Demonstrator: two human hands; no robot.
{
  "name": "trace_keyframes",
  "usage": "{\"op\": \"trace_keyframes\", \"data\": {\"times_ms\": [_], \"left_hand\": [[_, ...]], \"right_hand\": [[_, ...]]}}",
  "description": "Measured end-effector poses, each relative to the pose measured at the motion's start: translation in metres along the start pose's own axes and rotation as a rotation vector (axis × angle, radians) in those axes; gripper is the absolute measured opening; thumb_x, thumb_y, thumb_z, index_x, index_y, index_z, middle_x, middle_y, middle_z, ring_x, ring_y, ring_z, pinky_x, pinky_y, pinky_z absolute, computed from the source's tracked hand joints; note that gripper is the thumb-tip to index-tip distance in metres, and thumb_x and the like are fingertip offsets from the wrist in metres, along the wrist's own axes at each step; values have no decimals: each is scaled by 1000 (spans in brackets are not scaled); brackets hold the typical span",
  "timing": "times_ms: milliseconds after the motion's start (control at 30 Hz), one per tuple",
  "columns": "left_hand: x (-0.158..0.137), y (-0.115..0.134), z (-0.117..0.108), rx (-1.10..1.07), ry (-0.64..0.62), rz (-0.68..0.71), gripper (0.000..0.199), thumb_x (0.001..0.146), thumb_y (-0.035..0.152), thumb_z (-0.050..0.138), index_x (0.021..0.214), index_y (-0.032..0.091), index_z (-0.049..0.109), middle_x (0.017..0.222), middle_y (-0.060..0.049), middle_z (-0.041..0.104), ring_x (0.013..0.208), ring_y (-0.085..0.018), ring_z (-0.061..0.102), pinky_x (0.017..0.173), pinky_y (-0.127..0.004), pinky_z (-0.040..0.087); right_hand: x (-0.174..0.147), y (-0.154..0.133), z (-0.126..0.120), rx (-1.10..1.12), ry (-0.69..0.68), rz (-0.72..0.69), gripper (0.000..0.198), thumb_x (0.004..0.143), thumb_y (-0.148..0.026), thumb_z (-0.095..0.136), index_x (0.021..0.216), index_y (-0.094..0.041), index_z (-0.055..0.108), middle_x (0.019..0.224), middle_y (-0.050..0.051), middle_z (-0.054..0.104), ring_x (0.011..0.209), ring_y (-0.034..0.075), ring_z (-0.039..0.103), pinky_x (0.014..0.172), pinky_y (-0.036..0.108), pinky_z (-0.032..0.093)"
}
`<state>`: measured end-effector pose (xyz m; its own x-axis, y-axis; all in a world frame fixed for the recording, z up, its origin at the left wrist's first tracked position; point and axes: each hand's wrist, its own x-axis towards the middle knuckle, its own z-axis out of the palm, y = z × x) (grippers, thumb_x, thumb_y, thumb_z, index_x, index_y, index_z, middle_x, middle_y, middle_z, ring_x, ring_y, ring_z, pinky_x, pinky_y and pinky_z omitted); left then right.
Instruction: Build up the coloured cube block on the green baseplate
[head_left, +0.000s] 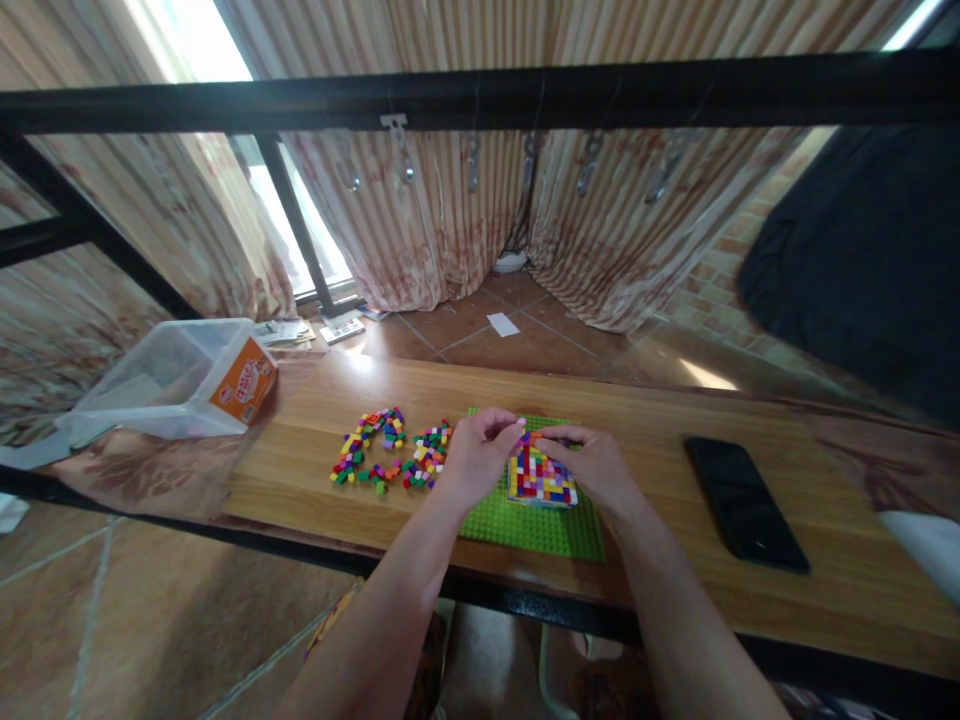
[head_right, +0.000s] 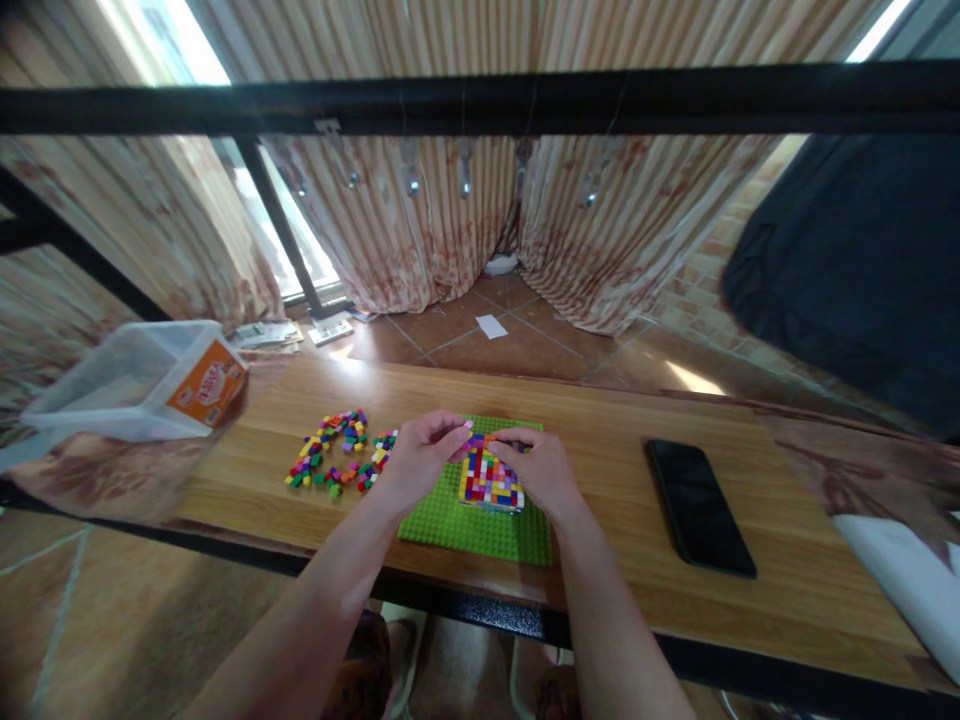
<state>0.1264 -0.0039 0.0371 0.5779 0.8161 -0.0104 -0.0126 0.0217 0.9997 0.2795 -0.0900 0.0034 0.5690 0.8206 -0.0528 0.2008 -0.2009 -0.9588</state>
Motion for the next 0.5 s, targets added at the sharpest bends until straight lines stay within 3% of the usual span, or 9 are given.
{"op": "trace_keyframes", "data": {"times_ms": [133,267,500], "left_hand": [[0,-1,1,-12,-36,-36,8,77,22,65,78,15,68,67,1,64,62,-11,56,62,-23,47],[0,-1,4,-14,-85,-37,8,76,16,64,80,15,70,70,0,68,63,-11,59,64,-23,47],[-2,1,10,63,-138,20,9,77,12,63,80,14,71,72,-2,70,67,-13,61,65,-23,47]], "right_hand": [[-2,0,-4,31,47,-10,39,65,-47,79,93,-19,80,88,8,79,75,22,71,71,36,54],[-5,-11,-6,65,128,-127,32,77,-48,71,92,-21,79,97,7,79,87,23,71,78,35,53],[-15,-23,-2,52,-42,-175,27,80,-46,69,83,-21,79,79,3,76,73,18,66,68,30,49]]}}
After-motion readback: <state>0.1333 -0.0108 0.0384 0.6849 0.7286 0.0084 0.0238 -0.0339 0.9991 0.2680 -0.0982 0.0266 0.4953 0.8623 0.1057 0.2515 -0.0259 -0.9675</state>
